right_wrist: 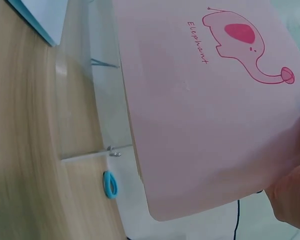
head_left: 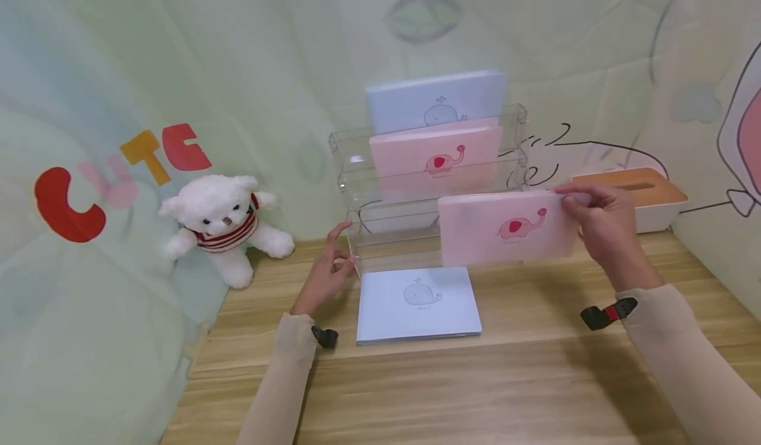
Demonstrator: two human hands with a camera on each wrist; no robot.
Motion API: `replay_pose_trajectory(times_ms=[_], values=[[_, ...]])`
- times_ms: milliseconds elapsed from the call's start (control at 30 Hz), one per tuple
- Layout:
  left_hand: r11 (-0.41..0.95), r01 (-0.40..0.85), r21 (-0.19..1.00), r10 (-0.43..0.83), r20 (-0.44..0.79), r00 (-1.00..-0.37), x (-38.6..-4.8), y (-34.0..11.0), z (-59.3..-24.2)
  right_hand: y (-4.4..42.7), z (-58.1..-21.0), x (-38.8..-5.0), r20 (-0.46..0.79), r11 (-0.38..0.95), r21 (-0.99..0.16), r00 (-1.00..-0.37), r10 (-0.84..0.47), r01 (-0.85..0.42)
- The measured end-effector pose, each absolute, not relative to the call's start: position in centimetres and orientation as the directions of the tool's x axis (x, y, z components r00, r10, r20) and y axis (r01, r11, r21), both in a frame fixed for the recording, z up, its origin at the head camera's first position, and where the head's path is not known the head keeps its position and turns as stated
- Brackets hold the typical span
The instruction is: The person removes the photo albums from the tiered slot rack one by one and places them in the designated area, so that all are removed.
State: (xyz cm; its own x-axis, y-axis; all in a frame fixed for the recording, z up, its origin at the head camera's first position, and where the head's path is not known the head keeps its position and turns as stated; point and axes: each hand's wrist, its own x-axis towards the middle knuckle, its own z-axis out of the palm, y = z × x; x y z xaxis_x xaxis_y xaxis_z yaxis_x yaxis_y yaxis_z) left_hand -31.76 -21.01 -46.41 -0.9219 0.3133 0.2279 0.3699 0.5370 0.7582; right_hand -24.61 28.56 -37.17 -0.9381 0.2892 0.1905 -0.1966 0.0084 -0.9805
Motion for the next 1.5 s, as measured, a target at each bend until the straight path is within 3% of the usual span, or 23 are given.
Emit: replay_pose_trajectory(times_ms=[133,500,933,1133,1367,1500], values=[[0.542,0.363,0.758,0.308,0.222,-0.925,-31.7,-21.1,-46.5,29.1,-38.0,-24.1,0.180,0.027,-0.983,-0.937,0.301,-0.180],[0.529,0.387,0.755,0.322,0.243,-0.915,-32.0,-21.2,-46.8,30.5,-39.6,-23.7,0.233,-0.127,-0.951,-0.923,0.305,-0.282],[0.536,0.390,0.748,0.328,0.242,-0.913,-32.1,-21.2,-46.8,31.7,-40.2,-23.4,0.103,-0.140,-0.979,-0.948,0.301,-0.151],[0.547,0.387,0.742,0.324,0.239,-0.915,-32.1,-21.2,-46.8,32.3,-40.6,-23.4,0.053,-0.075,-0.994,-0.959,0.277,-0.076],[0.548,0.379,0.745,0.325,0.228,-0.918,-32.1,-21.2,-46.7,32.9,-41.2,-23.3,-0.008,0.194,-0.979,-0.964,0.267,0.062],[0.548,0.381,0.745,0.328,0.227,-0.917,-32.1,-21.2,-46.6,33.4,-41.8,-23.5,-0.039,0.248,-0.963,-0.968,0.249,0.103]])
